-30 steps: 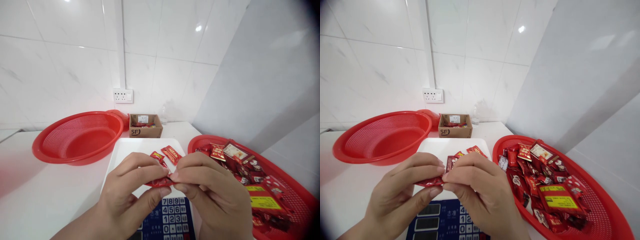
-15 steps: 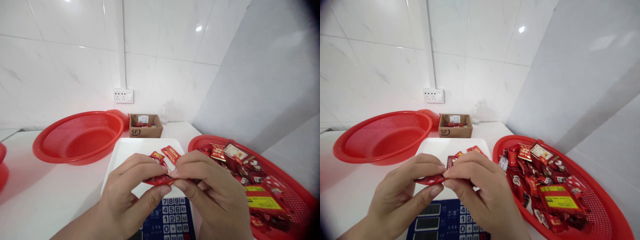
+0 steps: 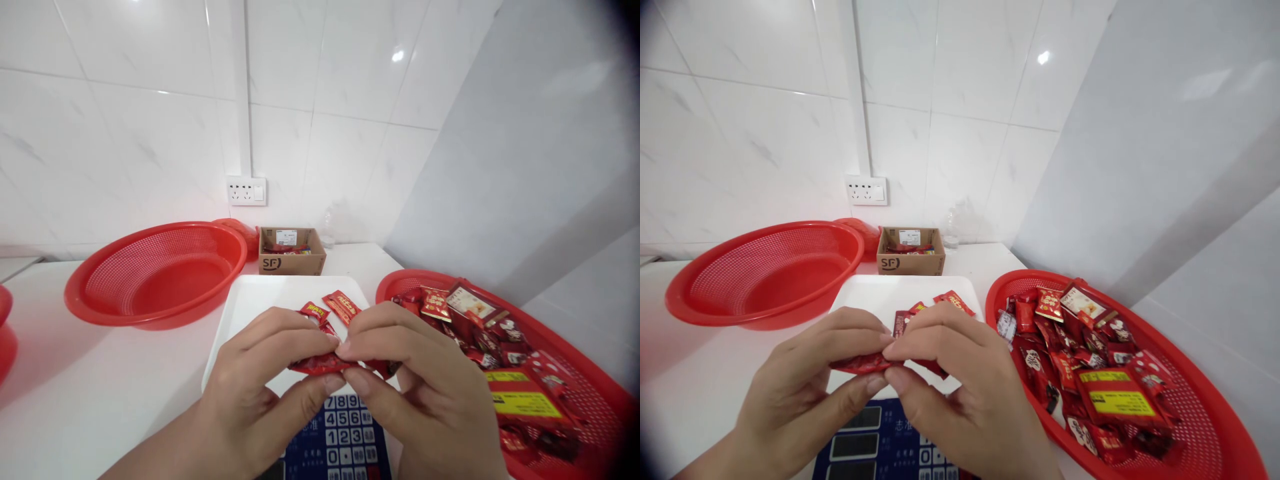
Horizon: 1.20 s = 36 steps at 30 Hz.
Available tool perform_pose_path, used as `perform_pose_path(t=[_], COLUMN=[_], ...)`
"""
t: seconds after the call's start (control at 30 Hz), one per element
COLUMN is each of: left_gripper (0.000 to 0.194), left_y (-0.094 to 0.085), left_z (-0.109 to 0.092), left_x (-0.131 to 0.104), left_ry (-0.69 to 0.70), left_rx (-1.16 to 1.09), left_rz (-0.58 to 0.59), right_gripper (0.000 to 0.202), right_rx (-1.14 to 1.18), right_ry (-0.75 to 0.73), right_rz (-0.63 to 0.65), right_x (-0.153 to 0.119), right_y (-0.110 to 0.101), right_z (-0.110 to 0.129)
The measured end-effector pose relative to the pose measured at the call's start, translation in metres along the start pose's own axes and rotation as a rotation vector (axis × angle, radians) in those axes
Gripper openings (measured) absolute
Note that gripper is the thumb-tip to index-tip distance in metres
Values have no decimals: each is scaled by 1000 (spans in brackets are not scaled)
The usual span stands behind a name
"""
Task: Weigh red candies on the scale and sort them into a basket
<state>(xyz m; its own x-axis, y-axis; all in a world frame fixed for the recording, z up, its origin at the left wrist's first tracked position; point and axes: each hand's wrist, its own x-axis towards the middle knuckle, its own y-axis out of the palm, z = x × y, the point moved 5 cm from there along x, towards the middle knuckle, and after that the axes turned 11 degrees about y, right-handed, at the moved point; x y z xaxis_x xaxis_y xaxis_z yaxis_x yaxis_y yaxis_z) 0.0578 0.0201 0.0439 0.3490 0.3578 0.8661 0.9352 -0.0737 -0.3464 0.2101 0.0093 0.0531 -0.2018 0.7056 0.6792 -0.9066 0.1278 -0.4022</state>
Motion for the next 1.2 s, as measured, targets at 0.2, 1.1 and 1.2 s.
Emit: perform_pose_path(t=[0.2,1.1,1.2], left_gripper=[21,9,6], left_y=[-1,-6,-7], left_z=[-1,11,12], left_x=[2,-6,-5], left_ry=[20,-195,-212], left_rx=[26,-208,-219], left_rz=[6,-151,-177], right_gripper=[21,16,12], right_rx=[4,119,117], right_ry=[4,115,130], right_rz=[-19,-59,-35], right_x=[0,-1,-2], right_y=[1,-3,-2], right_z=[2,-10,-12])
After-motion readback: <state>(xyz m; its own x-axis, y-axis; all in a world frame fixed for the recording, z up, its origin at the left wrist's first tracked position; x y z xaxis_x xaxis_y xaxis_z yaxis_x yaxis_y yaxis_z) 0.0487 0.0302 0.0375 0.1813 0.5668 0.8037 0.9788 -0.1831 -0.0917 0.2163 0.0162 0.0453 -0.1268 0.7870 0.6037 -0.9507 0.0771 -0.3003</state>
